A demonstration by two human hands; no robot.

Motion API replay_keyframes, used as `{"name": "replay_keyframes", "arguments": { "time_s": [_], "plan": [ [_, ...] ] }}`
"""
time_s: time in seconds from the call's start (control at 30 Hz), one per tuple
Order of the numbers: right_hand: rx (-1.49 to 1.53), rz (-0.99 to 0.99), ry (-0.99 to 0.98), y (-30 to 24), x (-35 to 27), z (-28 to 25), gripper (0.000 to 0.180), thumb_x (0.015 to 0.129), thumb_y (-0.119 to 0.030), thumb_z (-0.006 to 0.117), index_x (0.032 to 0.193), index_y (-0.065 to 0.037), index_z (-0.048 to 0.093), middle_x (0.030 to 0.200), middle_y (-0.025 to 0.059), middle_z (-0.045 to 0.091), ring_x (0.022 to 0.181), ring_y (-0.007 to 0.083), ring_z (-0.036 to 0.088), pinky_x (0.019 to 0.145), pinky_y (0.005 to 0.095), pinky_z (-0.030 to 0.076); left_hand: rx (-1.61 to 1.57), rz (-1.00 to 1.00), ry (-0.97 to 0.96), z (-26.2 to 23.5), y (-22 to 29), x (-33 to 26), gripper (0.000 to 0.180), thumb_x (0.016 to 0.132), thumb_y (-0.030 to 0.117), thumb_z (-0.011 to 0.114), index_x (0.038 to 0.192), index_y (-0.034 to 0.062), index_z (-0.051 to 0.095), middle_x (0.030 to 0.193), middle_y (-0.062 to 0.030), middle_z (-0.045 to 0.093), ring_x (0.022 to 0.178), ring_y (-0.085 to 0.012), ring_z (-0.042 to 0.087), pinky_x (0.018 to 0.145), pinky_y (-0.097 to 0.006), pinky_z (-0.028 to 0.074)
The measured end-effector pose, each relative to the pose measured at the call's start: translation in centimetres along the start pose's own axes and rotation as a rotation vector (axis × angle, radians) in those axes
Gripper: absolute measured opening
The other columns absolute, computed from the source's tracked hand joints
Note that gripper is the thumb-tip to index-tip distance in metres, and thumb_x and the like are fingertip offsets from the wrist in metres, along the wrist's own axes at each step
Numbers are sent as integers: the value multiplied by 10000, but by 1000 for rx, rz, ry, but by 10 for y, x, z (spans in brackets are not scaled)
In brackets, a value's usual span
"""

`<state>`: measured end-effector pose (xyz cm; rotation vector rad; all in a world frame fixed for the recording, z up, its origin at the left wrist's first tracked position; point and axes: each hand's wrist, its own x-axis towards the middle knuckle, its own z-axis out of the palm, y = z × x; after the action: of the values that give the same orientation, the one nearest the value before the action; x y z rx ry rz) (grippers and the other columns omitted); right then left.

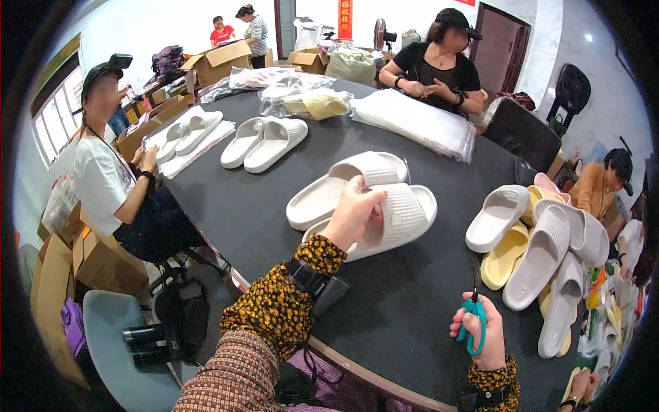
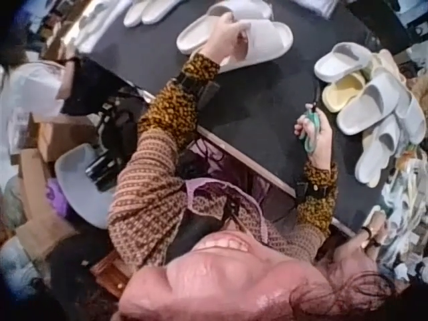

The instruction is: The recorder is using scissors to trim excess material from foam sandals and then sorting them into piles by color.

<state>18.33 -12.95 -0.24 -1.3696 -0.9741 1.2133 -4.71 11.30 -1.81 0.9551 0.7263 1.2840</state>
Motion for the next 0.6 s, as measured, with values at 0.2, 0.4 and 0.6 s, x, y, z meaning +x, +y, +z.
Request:
{"name": "replay_keyframes", "arguments": {
  "time_s": [0.2,0.4,0.6],
  "plan": [
    [22,-16,-1,-3,1,0,417,865,-160,599,1226,-10,455,844,59,580,705,138,597,630,286,527,94,-110,-130,8,7,-10,348,839,38,578,1168,-16,479,909,-93,618,715,-135,622,566,-272,522],
    [27,-20,-9,-2,4,1,420,866,-173,602,1228,-18,455,838,56,578,704,133,591,621,278,521,101,-106,-117,14,3,-11,384,782,67,605,1124,-40,465,884,-103,608,632,-147,624,439,-271,497],
    [66,-31,-9,-2,2,2,405,854,-102,594,1220,0,453,829,66,572,686,141,590,607,273,513,149,-169,-198,16,0,-15,341,790,82,592,1092,-28,478,791,-82,595,562,-126,592,406,-253,474]
  ]
}}
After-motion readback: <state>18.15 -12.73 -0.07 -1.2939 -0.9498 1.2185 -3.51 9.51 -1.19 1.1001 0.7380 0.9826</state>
